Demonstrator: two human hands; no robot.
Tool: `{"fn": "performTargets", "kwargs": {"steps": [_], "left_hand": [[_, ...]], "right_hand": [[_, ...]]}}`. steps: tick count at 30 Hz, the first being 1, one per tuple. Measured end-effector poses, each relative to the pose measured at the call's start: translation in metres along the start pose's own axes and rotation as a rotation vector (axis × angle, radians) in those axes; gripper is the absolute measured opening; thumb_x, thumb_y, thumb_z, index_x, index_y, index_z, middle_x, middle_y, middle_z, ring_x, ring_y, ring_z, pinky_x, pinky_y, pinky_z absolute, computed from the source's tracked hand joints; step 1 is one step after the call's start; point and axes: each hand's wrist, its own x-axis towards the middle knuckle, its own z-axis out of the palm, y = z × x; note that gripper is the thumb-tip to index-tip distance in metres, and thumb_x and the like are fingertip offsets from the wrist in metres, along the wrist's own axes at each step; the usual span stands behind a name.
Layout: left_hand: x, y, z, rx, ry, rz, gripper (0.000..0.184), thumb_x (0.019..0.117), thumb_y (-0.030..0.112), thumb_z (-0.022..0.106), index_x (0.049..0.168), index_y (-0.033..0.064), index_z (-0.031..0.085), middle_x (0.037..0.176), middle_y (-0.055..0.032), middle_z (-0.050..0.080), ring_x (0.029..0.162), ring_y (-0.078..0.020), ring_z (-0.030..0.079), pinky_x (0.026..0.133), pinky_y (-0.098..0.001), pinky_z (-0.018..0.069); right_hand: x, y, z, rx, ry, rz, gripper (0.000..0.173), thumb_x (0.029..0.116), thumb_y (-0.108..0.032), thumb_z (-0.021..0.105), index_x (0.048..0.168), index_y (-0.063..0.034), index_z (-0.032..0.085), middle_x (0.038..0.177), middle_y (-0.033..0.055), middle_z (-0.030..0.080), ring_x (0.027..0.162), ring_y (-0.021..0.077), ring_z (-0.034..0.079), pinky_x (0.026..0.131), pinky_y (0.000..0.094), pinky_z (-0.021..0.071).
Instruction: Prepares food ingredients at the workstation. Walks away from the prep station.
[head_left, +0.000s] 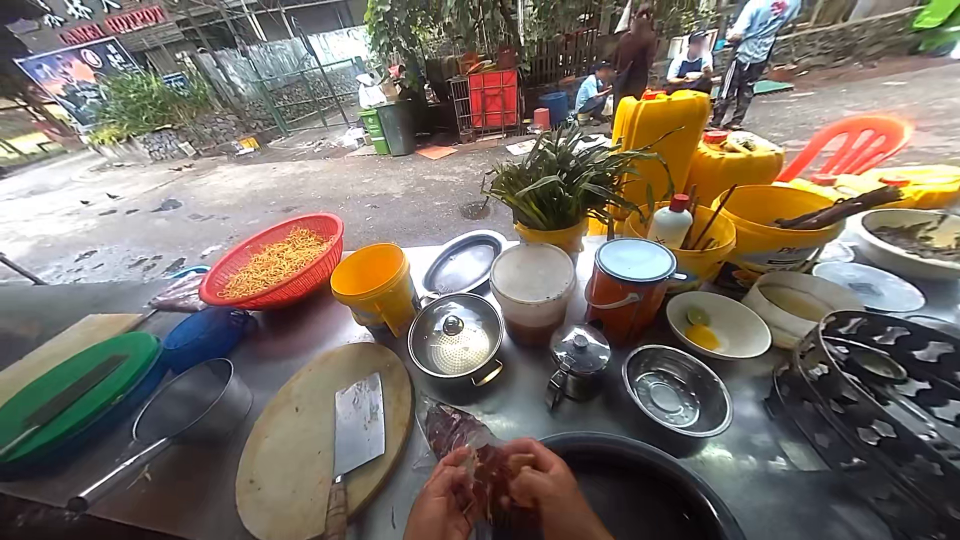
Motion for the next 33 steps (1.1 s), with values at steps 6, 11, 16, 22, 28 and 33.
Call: {"fn": "performTargets", "kwargs": {"steps": [6,11,16,22,28,33], "left_hand": [[-0.002,0.000,-0.004,0.012,0.026,0.046,0.025,0.1002,0.004,0.043,0.123,0.0075,0.053,0.077,-0.0058,0.063,0.066,-0.0179,0.065,0.069,-0.0376,0.0597],[0.000,-0.002,-0.002,-0.055,0.053,0.059,0.028,0.1009,0.005,0.043,0.125,0.0079,0.055,0.073,-0.0052,0.060,0.062,-0.0180,0.064,0.065,-0.0370,0.0599],[0.001,-0.007,0.001,-0.083,0.054,0.024,0.026,0.0995,0.004,0.045,0.122,0.0087,0.057,0.073,-0.0059,0.061,0.062,-0.0186,0.065,0.064,-0.0379,0.0606],[0.007,-0.007,0.010,-0.070,0.051,-0.009,0.024,0.0991,0.004,0.046,0.120,0.0081,0.057,0.074,-0.0075,0.061,0.063,-0.0195,0.065,0.065,-0.0379,0.0604],[0.008,0.003,0.006,-0.052,0.049,-0.034,0.025,0.1003,0.005,0.046,0.123,0.0077,0.057,0.074,-0.0081,0.061,0.063,-0.0200,0.065,0.066,-0.0383,0.0608],[0.001,0.003,0.000,-0.031,0.042,-0.031,0.024,0.0999,0.003,0.046,0.121,0.0065,0.057,0.073,-0.0078,0.061,0.063,-0.0202,0.065,0.066,-0.0388,0.0606]], "right_hand": [[0.041,0.011,0.017,-0.140,-0.172,0.195,0.052,0.0836,0.007,0.052,0.133,-0.0070,0.063,0.117,0.0095,0.068,0.094,0.0144,0.064,0.078,0.0339,0.0537],[0.012,-0.023,-0.039,-0.410,0.096,0.099,0.034,0.0923,-0.002,0.060,0.126,-0.0017,0.064,0.126,0.0169,0.067,0.104,0.0271,0.070,0.086,0.0456,0.0597],[-0.059,0.013,-0.145,-1.470,0.071,0.530,0.079,0.0828,-0.050,0.079,0.144,-0.0065,0.055,0.140,0.0328,0.054,0.118,0.0520,0.060,0.094,0.0688,0.0501],[-0.073,0.078,-0.103,-1.508,0.111,0.402,0.065,0.0820,-0.027,0.078,0.142,-0.0125,0.057,0.141,0.0333,0.049,0.126,0.0562,0.051,0.083,0.0659,0.0555],[-0.055,0.084,-0.117,-1.176,0.133,0.340,0.024,0.0846,-0.011,0.068,0.108,-0.0059,0.074,0.111,0.0197,0.067,0.104,0.0357,0.066,0.086,0.0559,0.0548],[-0.035,0.051,-0.093,-0.179,0.164,0.342,0.017,0.0801,0.005,0.060,0.094,-0.0050,0.064,0.077,0.0097,0.067,0.060,0.0188,0.060,0.051,0.0358,0.0507]]}}
